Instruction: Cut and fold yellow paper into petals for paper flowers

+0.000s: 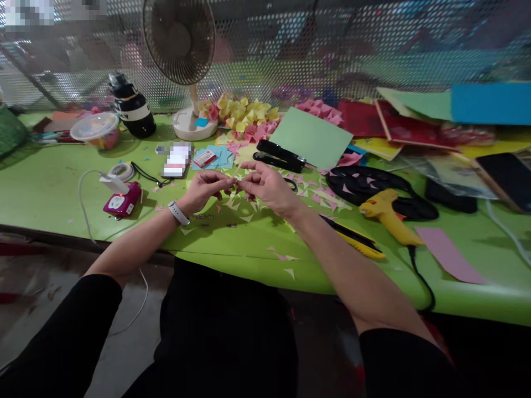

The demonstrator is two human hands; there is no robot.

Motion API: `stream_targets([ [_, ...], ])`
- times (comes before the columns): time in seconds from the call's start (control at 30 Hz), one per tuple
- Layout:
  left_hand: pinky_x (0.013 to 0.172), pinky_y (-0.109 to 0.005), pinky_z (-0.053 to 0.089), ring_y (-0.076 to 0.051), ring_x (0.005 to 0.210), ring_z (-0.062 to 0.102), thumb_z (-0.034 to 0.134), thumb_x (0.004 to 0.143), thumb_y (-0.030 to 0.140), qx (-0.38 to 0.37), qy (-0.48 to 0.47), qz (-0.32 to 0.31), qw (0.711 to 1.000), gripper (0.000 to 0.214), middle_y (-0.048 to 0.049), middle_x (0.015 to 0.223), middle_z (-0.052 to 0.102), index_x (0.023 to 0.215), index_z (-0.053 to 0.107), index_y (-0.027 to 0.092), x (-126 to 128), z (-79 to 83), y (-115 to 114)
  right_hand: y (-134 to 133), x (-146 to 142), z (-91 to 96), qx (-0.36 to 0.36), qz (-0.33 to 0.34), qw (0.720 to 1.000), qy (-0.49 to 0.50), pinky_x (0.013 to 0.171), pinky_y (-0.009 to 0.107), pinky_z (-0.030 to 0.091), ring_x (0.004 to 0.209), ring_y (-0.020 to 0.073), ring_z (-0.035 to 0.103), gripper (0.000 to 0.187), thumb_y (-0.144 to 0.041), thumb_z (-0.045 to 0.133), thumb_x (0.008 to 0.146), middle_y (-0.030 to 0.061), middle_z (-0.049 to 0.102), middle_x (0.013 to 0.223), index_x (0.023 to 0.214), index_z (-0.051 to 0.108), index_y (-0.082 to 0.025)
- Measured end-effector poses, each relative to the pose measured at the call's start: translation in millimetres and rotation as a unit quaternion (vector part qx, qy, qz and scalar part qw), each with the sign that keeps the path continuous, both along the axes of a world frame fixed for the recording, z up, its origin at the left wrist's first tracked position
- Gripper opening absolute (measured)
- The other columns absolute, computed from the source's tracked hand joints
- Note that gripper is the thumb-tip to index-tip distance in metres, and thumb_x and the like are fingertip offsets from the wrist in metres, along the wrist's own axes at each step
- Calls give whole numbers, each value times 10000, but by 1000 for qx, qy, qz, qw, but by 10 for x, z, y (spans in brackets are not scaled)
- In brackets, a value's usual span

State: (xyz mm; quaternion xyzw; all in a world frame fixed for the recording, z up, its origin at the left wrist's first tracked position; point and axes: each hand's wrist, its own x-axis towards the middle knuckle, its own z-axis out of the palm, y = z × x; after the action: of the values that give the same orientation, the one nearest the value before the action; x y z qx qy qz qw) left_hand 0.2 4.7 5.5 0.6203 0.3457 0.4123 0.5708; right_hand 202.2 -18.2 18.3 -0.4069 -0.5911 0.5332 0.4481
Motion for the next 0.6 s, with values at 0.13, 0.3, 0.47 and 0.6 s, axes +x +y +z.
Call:
stream_targets([
  [0.13,531,-205,448,-74,602,597,833,718,501,2,-32,-3,999,347,-24,734,706,777,753,169,19,-36,3,-6,5,20,-4,6,1000,-2,528,273,480,571,120,575,590,-466,869,713,-19,655,727,1148,572,-201],
  [0.3,570,-220,449,-70,603,569,853,687,497,-3,-50,29,998,349,-11,701,688,762,750,173,44,-38,15,12,22,-12,-14,-6,1000,10,524,261,485,568,117,587,608,-451,879,703,-18,673,733,1172,584,-202],
  [0.47,573,-225,422,-57,567,527,862,681,484,26,-96,66,993,333,10,635,650,719,742,177,42,12,27,2,2,-42,0,-12,1000,-13,498,244,483,561,114,607,482,-533,867,691,13,703,737,964,656,-197],
  [0.6,590,-236,425,-56,560,518,871,681,465,56,-111,67,990,327,21,610,630,667,715,178,44,19,21,-49,-43,0,33,-4,998,-54,496,248,484,549,112,602,427,-566,847,699,24,695,711,807,672,-191],
])
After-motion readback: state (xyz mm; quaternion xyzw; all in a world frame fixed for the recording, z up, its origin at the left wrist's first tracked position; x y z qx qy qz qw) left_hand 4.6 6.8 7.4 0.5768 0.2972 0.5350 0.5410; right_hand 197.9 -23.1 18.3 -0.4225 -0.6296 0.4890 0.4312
